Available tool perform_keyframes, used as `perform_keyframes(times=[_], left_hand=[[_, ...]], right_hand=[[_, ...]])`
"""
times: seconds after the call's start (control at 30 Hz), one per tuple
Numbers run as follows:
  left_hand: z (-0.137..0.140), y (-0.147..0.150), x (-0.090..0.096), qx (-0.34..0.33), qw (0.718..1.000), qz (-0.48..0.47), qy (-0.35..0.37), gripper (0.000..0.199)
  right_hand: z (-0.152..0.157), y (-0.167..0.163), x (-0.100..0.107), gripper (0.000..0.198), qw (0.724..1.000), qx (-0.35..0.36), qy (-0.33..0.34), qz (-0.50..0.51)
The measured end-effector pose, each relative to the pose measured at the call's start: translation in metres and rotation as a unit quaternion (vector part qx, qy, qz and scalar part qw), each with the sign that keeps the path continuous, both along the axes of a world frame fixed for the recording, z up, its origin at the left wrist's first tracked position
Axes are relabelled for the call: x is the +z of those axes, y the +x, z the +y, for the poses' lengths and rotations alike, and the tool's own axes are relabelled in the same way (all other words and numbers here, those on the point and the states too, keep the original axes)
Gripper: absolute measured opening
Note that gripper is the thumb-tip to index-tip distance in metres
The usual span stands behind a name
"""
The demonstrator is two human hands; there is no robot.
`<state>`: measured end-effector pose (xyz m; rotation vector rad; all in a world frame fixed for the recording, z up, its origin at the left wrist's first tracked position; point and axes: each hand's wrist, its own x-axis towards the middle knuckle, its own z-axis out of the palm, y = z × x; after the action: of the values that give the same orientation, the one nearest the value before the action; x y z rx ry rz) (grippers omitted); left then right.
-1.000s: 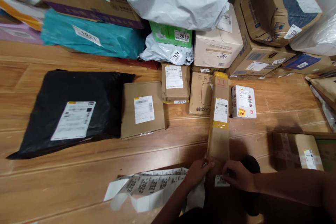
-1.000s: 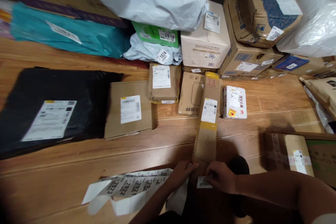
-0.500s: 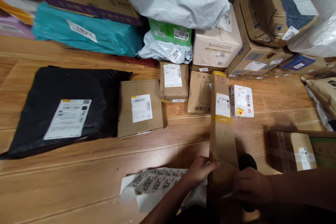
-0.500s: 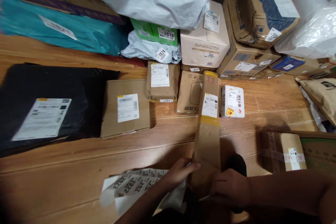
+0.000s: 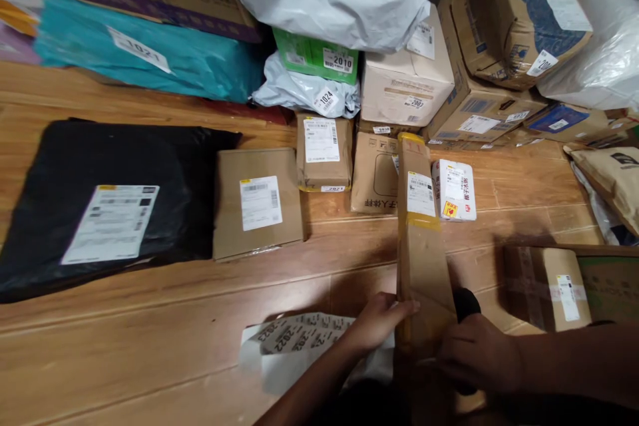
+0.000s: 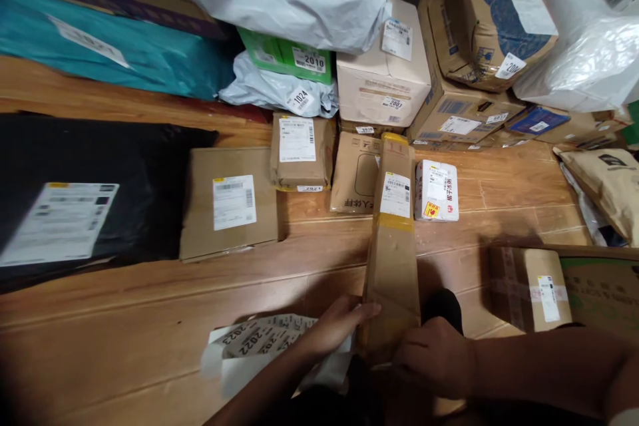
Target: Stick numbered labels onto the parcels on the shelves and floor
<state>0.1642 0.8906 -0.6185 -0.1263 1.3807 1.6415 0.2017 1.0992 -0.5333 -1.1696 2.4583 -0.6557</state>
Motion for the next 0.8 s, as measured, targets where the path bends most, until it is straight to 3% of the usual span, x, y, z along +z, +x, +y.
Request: perform_keyframes(times=[0.2,0.3,0.47,0.63,0.8], left_hand=[[0.006,-0.002,0.005,0.020,1.000,-0.010,-0.017,0.042],[0.008,-0.002,0.008,0.026,1.000,-0.012,0.008,0.044],[0.009,-0.006,0.018,0.038,0.998,-0.017,0.042,0.045],[0.004,-0.011,0.031,0.078,0.995,-0.005,0.059,0.036],[-0.001,-0.015,0.037,0.054,0.997,0.003,0.061,0.040]], right_hand=[[-0.003,-0.001,0.004,0.028,0.997,0.006,0.048,0.053],[-0.005,-0.001,0.008,0.023,0.995,-0.053,0.073,0.038],[-0.007,0.006,0.015,0.031,0.980,-0.158,0.119,0.013],[-0.006,0.023,0.021,0.014,0.971,-0.202,0.034,0.125],[-0.015,0.048,0.004,0.040,0.945,-0.263,-0.016,0.195]])
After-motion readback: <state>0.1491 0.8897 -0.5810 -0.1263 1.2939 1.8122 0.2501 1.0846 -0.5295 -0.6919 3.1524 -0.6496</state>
